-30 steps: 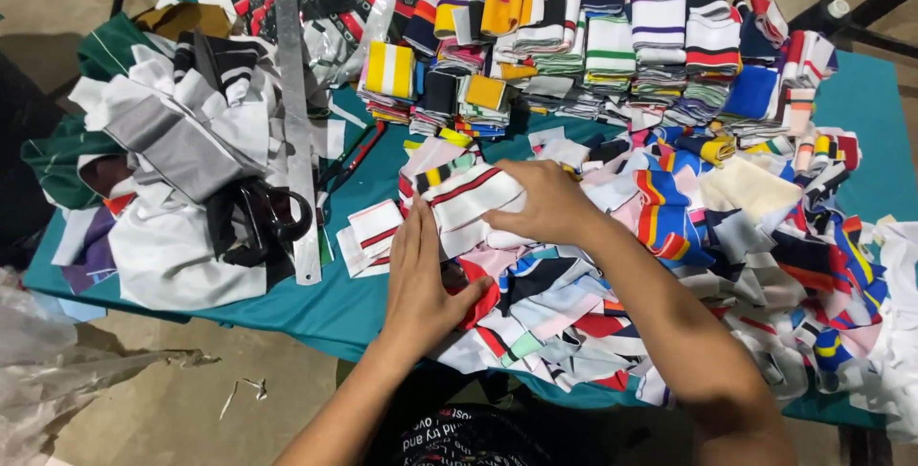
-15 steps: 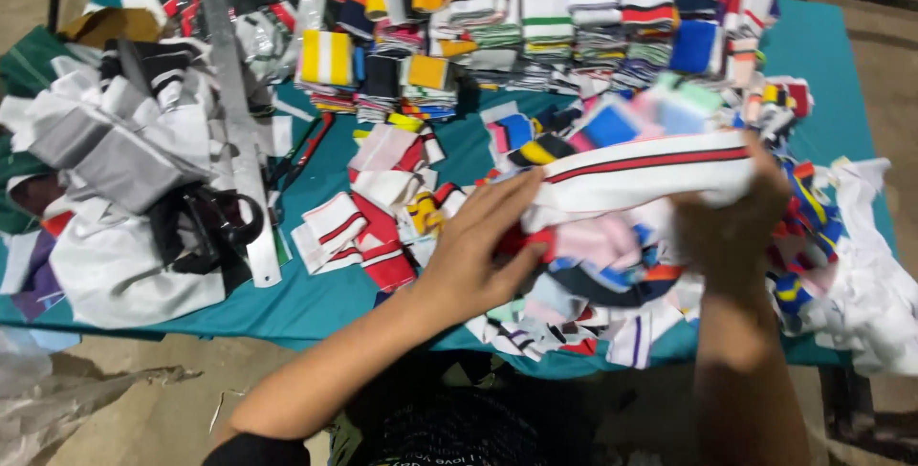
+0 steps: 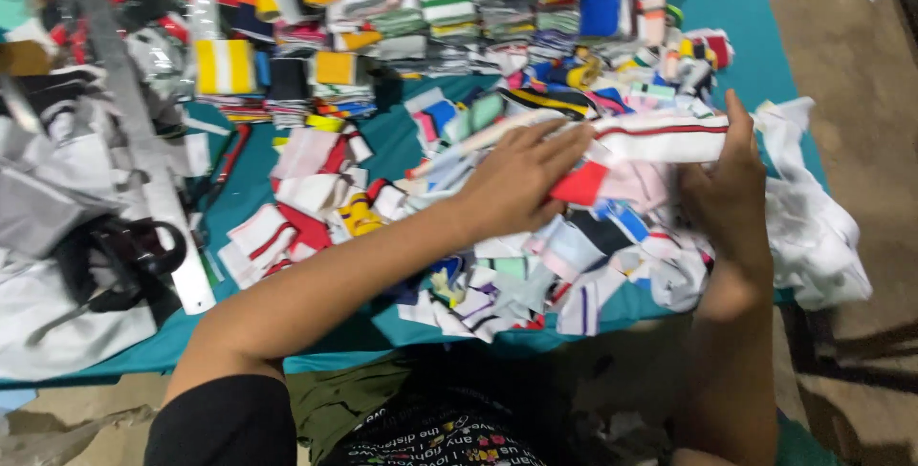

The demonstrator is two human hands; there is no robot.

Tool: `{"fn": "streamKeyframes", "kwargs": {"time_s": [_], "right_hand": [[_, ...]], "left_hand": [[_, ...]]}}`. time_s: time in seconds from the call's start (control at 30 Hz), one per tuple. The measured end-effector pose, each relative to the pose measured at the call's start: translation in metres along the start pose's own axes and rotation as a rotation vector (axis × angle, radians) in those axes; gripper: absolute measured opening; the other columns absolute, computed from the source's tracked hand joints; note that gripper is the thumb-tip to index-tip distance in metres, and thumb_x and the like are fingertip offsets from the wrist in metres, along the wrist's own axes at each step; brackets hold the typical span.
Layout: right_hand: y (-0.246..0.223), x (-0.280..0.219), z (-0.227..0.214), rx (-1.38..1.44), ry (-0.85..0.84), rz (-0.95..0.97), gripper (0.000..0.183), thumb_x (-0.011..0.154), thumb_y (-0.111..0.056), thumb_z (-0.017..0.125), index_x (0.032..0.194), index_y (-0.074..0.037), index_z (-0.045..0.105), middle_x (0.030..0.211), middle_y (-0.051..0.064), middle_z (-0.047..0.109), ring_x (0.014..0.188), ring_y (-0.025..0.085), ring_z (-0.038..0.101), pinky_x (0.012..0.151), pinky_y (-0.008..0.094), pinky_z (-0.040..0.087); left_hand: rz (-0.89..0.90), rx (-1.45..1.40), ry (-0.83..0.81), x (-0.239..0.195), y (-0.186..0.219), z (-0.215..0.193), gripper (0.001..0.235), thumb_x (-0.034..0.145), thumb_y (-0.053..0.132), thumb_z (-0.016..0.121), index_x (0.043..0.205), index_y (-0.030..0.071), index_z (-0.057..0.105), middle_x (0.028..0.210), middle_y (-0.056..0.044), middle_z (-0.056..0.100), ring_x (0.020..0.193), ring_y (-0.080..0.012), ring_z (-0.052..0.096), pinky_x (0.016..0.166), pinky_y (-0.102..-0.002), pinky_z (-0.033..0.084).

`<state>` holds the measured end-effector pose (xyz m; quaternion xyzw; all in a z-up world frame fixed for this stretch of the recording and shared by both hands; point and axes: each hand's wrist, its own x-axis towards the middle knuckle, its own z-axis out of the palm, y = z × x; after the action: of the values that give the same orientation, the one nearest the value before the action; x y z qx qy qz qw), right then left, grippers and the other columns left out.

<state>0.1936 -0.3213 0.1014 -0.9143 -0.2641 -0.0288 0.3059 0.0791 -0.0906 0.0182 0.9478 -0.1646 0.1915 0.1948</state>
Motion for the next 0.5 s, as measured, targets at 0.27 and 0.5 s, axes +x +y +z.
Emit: {"fn": "streamKeyframes", "kwargs": {"time_s": [0.27,0.5], "right_hand": [[0.028,-0.112,-0.020,0.267,0.187,-0.234,0.033,0.090,0.005,0.072,0.111,-0.006,0.049,0.084,0.006,0.058,0.086,0.020,0.059,0.091,0.036,0.050],[0.002,-0.170,0.071,0.135,-0.271,0.098,0.055,0.068,-0.044,0.098,0.089,-0.015,0.056,0.064,-0.003,0.047,0.058,0.015,0.047,0.057,0.033,0.041]], "left_hand": [[-0.112,0.142,-0.088,0.017,0.018,-0.033,0.097,0.070,0.045,0.084,0.151,0.007,0.046,0.154,-0.010,0.052,0.142,-0.0425,0.042,0.113,-0.075,0.020],[0.031,-0.205,-0.043,0.027,0.058,-0.099,0.086,0.086,0.044,0.082,0.151,0.002,0.046,0.156,-0.010,0.051,0.145,-0.0327,0.048,0.120,-0.070,0.015]]}}
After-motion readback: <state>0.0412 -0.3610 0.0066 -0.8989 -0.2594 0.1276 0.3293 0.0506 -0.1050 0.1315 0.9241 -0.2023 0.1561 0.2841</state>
